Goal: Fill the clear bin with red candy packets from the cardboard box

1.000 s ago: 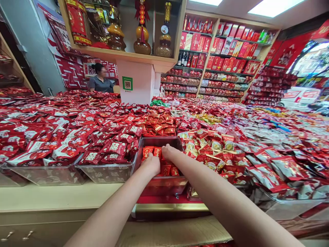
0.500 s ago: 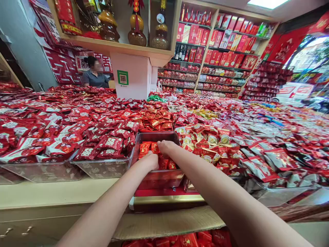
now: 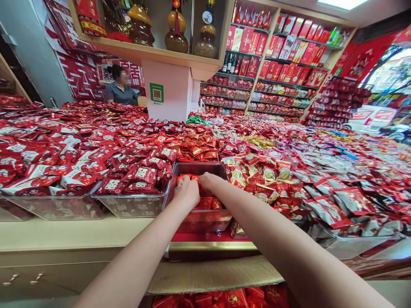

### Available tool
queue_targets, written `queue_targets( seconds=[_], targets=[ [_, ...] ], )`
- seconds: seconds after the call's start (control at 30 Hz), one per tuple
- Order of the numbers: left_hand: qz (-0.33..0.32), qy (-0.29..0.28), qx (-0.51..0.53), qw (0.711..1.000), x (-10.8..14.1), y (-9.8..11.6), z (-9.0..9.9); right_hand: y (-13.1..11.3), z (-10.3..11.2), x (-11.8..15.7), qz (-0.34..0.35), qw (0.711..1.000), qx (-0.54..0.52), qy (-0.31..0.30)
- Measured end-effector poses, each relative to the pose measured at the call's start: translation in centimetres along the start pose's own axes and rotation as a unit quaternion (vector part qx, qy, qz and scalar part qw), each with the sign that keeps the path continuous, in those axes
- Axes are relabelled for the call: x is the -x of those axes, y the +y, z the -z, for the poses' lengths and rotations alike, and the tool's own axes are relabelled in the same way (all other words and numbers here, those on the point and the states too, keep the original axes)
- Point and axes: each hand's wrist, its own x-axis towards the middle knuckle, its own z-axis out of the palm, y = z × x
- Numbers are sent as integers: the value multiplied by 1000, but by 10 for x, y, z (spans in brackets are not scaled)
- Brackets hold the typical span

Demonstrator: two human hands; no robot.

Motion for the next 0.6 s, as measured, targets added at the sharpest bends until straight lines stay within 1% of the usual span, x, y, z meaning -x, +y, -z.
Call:
queue_targets(
  seconds=[0.07,0.13,0.27,0.37,0.47,0.6],
  targets=[
    [24,20,0,1000,0,-2,0,2,4,-2,5,999,24,-34],
    [35,21,4,999,-2,-2,-2,2,7,-2,11,997,45,-54],
    [21,15,12,1000,-6,-3,-4,1,6,-3,20,994,74,-72],
    [31,13,15,999,-6,-3,-2,3,3,-10,17,993,81,-88],
    [50,13,16,999,-6,-4,0,8,-1,-18,9,994,76,-75],
    [47,10,21,999,-5,-5,1,12,-4,-20,6,997,64,-46]
  ],
)
